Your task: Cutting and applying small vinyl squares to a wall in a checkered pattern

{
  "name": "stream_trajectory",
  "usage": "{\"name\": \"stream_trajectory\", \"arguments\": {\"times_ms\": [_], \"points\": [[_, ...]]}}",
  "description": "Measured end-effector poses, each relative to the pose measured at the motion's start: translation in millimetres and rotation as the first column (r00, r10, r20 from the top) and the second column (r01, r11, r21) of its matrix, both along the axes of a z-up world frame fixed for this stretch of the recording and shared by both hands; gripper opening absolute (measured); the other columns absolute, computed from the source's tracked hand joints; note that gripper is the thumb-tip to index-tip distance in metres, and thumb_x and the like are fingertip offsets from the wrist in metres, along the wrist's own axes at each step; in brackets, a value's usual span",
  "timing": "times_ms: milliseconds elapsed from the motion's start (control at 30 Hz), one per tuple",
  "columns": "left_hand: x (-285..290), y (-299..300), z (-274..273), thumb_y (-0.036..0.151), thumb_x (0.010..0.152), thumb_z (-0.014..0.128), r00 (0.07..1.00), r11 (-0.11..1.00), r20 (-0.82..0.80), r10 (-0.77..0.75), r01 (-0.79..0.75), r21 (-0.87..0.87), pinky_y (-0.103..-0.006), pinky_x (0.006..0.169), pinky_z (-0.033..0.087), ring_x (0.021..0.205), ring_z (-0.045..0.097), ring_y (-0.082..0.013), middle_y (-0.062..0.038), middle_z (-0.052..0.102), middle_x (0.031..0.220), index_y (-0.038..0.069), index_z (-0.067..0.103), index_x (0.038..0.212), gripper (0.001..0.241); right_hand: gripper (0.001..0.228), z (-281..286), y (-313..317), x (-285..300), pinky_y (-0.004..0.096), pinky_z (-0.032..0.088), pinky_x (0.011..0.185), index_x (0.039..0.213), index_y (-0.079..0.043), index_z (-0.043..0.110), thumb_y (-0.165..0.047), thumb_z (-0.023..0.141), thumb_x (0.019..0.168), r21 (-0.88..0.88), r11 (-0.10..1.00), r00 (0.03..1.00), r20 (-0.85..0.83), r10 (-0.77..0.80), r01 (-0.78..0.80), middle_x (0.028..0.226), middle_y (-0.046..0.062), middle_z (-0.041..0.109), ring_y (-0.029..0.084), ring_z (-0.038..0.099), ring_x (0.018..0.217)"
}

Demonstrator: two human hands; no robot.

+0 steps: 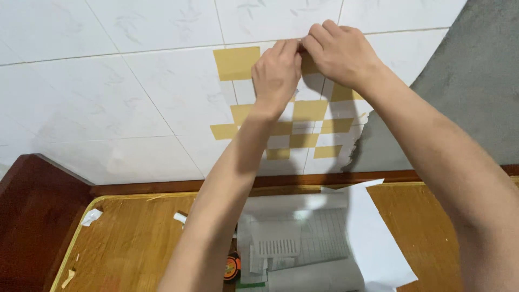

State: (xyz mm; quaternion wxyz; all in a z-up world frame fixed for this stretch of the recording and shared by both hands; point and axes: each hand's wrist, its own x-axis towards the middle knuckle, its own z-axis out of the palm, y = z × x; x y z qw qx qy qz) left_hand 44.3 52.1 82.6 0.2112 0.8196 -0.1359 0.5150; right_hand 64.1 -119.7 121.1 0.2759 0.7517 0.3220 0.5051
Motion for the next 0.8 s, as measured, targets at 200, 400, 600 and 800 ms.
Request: {"name": "stream_trajectory", "arguments": {"times_ms": [200,400,600,800], "points": [[-2,-1,-2,0.016,0.093,0.066,0.987,0.998,0.161,-0.02,0.01,0.062,-0.0364,0.054,0.049,0.065,0.062,-0.0209,-0.001,0.065,0.084,0.013,0.064,0.094,0.004,0.048,0,-13,-14,0.028,0.048,0.088,0.135,-0.017,0.068,-0.027,0.09,0.093,0.261,0.91,0.945,0.031,0.325,-0.321,0.116,0.002,0.059,0.018,0.055,0.099],[-8,-5,-12,0.014,0.093,0.069,0.979,0.981,0.198,-0.058,0.018,0.195,-0.0272,0.042,0.035,0.058,0.047,-0.0095,0.004,0.054,0.079,0.015,0.057,0.092,0.012,0.017,-10,-36,-7,0.026,0.043,0.1,0.107,-0.029,0.079,-0.037,0.088,0.095,0.234,0.947,0.975,0.089,0.205,-0.22,0.125,-0.007,0.06,0.011,0.052,0.113],[-21,-3,-10,0.007,0.086,0.067,0.964,0.973,0.247,-0.095,0.037,0.228,-0.0305,0.048,0.04,0.065,0.052,-0.0137,0.003,0.055,0.088,0.014,0.059,0.091,0.012,0.008,-8,-32,-19,0.025,0.046,0.106,0.105,-0.021,0.07,-0.026,0.074,0.1,0.143,0.958,0.963,0.141,0.229,-0.249,0.121,-0.009,0.07,0.008,0.061,0.114],[-22,1,-20,0.011,0.092,0.067,0.962,0.946,0.238,-0.134,0.052,0.321,-0.0289,0.046,0.039,0.063,0.048,-0.0123,0.002,0.054,0.086,0.013,0.059,0.093,0.008,0.012,-23,-39,-22,0.023,0.05,0.105,0.107,-0.021,0.062,-0.025,0.072,0.101,0.065,0.977,0.974,0.12,0.192,-0.201,0.113,-0.008,0.067,0.008,0.061,0.108]]}}
